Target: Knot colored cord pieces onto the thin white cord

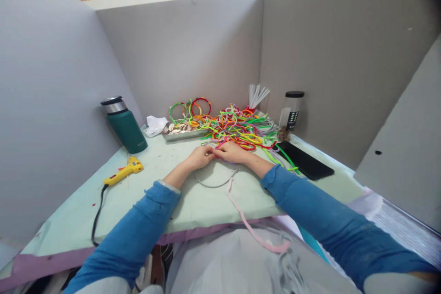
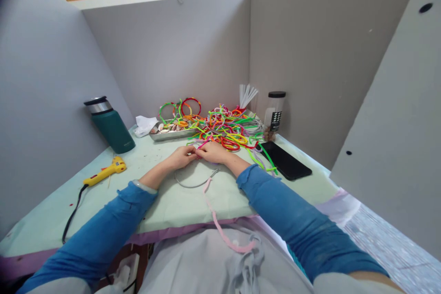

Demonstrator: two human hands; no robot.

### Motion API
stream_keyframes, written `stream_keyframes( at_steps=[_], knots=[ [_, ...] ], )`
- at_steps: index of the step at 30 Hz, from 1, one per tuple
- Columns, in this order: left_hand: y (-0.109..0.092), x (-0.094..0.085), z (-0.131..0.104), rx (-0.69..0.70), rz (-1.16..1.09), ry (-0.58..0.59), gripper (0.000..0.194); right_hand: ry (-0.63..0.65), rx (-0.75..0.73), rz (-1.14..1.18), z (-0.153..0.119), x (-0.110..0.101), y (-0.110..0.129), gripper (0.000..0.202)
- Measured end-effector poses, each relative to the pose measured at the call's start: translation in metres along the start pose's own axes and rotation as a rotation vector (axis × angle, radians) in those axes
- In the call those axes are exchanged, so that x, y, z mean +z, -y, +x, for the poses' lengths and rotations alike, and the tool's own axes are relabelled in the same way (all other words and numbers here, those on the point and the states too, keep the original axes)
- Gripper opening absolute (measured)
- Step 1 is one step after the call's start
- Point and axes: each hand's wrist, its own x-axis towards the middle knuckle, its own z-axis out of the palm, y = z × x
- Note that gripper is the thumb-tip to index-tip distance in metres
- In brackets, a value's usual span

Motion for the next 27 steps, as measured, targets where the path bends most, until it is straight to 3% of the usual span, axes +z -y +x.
stream_keyframes(
  at_steps=[27],
  knots=[
    [0.0010,-0.0002,0.0002,0.010,-0.011,-0.011,0.021,-0.010,0.014,-0.003,-0.0001,-0.0009,0.0015,0.043]
  ],
)
